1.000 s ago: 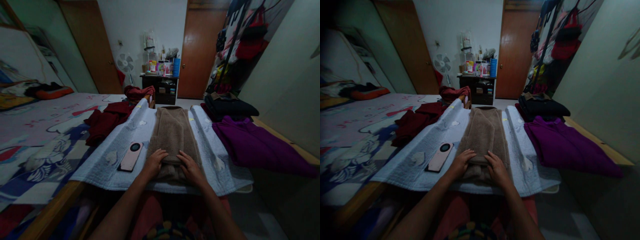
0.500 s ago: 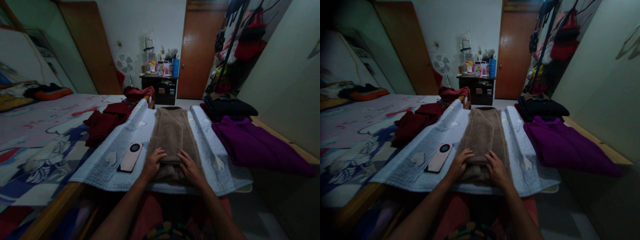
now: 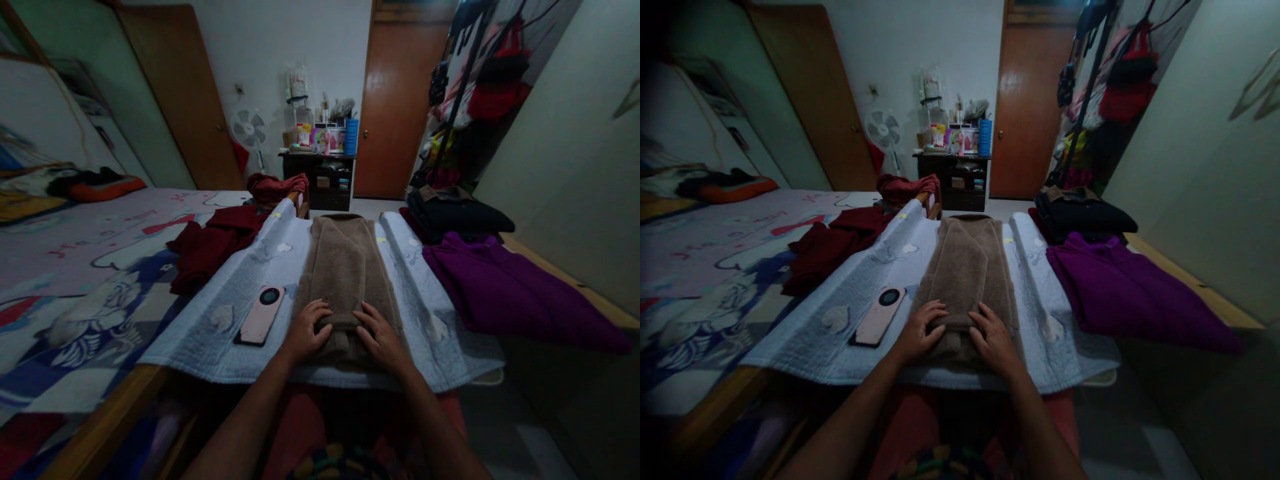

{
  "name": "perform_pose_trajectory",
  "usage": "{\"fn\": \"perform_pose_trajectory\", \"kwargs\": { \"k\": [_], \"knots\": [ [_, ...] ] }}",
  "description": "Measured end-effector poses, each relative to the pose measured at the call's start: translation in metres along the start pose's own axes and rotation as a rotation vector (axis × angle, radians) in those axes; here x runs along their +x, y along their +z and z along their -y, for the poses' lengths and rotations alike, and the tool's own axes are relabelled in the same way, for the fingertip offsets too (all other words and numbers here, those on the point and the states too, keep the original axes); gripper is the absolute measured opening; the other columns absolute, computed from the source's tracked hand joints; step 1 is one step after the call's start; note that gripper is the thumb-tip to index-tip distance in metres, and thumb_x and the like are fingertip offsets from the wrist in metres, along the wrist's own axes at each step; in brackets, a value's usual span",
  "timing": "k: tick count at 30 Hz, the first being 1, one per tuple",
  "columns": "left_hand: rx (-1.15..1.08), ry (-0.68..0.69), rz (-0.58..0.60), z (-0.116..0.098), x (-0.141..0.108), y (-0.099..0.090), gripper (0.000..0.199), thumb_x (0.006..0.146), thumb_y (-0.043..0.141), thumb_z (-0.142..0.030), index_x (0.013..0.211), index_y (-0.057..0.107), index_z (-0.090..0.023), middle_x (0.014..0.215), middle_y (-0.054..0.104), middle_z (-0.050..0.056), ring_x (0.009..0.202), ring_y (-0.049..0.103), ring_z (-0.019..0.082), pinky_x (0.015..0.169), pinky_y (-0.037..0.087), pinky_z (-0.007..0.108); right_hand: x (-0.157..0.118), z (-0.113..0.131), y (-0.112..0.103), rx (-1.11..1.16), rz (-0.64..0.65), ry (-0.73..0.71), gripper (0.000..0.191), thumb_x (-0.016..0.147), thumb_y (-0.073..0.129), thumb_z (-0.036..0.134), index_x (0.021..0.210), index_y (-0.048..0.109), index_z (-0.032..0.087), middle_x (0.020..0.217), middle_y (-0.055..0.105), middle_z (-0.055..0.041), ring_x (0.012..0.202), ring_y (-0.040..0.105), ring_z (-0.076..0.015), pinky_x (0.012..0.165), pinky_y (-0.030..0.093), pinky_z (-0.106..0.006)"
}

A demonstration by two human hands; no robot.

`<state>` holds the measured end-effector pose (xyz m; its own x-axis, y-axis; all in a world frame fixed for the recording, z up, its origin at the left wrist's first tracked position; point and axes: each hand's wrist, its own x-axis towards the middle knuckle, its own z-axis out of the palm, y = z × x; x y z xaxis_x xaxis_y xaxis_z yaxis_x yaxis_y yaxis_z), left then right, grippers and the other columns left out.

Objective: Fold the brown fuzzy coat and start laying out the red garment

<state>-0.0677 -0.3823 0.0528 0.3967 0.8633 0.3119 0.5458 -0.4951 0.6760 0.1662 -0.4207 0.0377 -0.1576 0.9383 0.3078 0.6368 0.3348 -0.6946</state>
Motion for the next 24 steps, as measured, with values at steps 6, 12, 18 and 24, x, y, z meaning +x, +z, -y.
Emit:
{"fn": "perform_pose_trajectory", "kwargs": {
  "k": [6, 12, 18, 24],
  "knots": [
    [-0.015, -0.068, -0.042, -0.001, 0.003, -0.001, 0.036, 0.096, 0.038, -0.032, 0.089, 0.071, -0.021, 0.114, 0.069, 0.005, 0.120, 0.054, 0.021, 0.108, 0.039, 0.043, 0.008, 0.006, 0.001, 0.068, -0.032, 0.093, 0.036, 0.095, 0.042, 0.037, 0.112, 0.070, 0.022, 0.136, 0.055, -0.0103, 0.126, 0.051, -0.0236, 0.109, 0.039, -0.043],
    [0.188, -0.107, 0.012, -0.007, 0.005, 0.000, 0.010, 0.087, 0.055, -0.026, 0.082, 0.063, -0.022, 0.114, 0.067, 0.003, 0.117, 0.053, 0.023, 0.113, 0.019, 0.054, 0.020, 0.010, 0.006, 0.058, -0.084, 0.127, 0.031, 0.093, 0.046, 0.037, 0.088, 0.073, 0.022, 0.115, 0.063, -0.0103, 0.114, 0.057, -0.0243, 0.102, 0.044, -0.041],
    [0.277, -0.104, 0.076, -0.010, 0.005, 0.001, 0.006, 0.085, 0.056, -0.021, 0.087, 0.061, -0.023, 0.118, 0.064, 0.004, 0.119, 0.049, 0.023, 0.110, 0.021, 0.050, 0.018, 0.004, 0.011, -0.022, -0.088, 0.121, 0.015, 0.087, 0.056, 0.030, 0.091, 0.068, 0.023, 0.121, 0.056, -0.0107, 0.115, 0.055, -0.0261, 0.102, 0.043, -0.044],
    [0.312, -0.037, 0.158, -0.016, 0.006, 0.001, 0.029, 0.086, 0.049, -0.010, 0.108, 0.059, -0.025, 0.115, 0.062, 0.003, 0.114, 0.051, 0.021, 0.099, 0.032, 0.039, 0.016, 0.007, 0.009, -0.021, -0.043, 0.124, 0.015, 0.087, 0.055, 0.026, 0.095, 0.067, 0.022, 0.124, 0.052, -0.0104, 0.119, 0.051, -0.0242, 0.105, 0.039, -0.043]
  ]
}}
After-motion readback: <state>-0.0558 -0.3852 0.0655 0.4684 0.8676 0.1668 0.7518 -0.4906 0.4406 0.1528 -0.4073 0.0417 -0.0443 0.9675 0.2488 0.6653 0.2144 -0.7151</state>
